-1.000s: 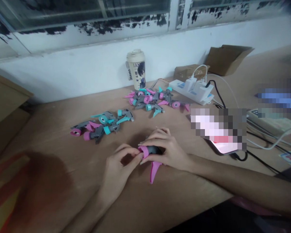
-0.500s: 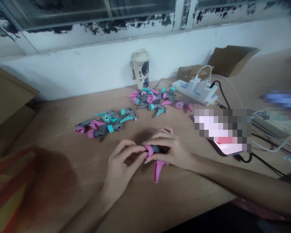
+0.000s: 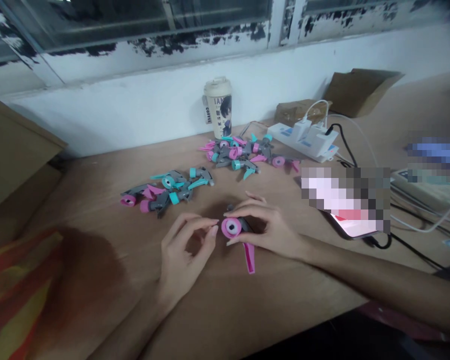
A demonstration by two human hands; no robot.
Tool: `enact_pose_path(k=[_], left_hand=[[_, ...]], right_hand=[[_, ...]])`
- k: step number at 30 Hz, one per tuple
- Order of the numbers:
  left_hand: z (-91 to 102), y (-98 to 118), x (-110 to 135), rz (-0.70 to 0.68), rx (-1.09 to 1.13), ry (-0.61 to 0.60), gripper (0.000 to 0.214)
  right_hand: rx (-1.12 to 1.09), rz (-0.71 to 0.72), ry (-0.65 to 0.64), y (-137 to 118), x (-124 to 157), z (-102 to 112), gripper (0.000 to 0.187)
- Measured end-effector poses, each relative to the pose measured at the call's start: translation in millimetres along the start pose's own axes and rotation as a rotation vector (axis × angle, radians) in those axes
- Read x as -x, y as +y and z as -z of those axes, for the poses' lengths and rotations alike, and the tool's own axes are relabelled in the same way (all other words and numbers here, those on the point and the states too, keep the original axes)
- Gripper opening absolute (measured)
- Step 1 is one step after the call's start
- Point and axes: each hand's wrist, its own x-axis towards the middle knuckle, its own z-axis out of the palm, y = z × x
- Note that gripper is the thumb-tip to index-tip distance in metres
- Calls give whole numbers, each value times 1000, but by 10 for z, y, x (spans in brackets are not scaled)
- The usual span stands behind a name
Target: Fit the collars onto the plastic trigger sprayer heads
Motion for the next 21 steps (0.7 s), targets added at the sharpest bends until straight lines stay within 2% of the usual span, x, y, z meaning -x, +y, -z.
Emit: enact_pose_path(k=[6,9,12,16,19,21], left_hand=[[-8,-87,18,67,14,88,11],[-31,-138,19,121,29,71,14],[-42,-179,-4,175,-66,24,11],[-46,-208,-26,255,-184,-117,5],[-53,-192,-9,249,-216,-216,7],[-59,-172,9,230,-215,-264,10]], right_hand=[[-27,-86,26,-52,-26,29,37],[-13,-128,15,-118,-63,43,37],[40,-130,-39,-172,-185,62,33],[137,-106,-90,-134,-604,-5,25],[194,-71,-145,-13,-1060,-205,30],[361,-79,-246,70,-1354,-393,30]])
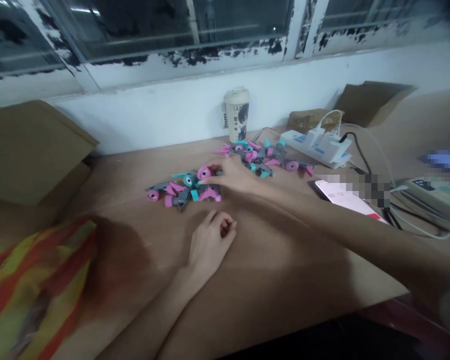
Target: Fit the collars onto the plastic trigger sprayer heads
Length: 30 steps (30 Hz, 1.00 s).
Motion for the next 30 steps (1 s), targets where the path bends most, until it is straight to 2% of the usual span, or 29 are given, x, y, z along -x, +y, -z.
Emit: enact_pose_path(k=[1,5,8,11,14,17,21,24,27,30], left_hand=[[-3,6,8,-10,1,-10,10],[-8,7,18,-26,14,-9,10],[-5,0,11,-23,13,-10,10],[0,2,6,-18,7,-17,9],[6,7,-1,-5,-7,-31,9],[10,8,-10,-2,-25,-44,10],[12,8,-26,-11,-36,-51,11],[13,13,-43,1,-52,-61,14],[18,25,-61,41,-62,-87,17],[24,39,-71,63,-64,-98,18]], right_hand=[[93,-8,-67,-10,-149,-68,30],[148,-3,-124,-87,-528,-302,30],[168,16,-124,-113,-589,-392,33],[179,33,-104,-60,-528,-388,41],[199,64,-81,80,-388,-260,40],[256,73,-61,305,-186,-3,34],[333,-14,-98,690,120,421,24],[399,-94,-140,941,286,635,25],[446,-160,-185,1081,338,670,33],[474,-224,-207,1102,298,581,40]])
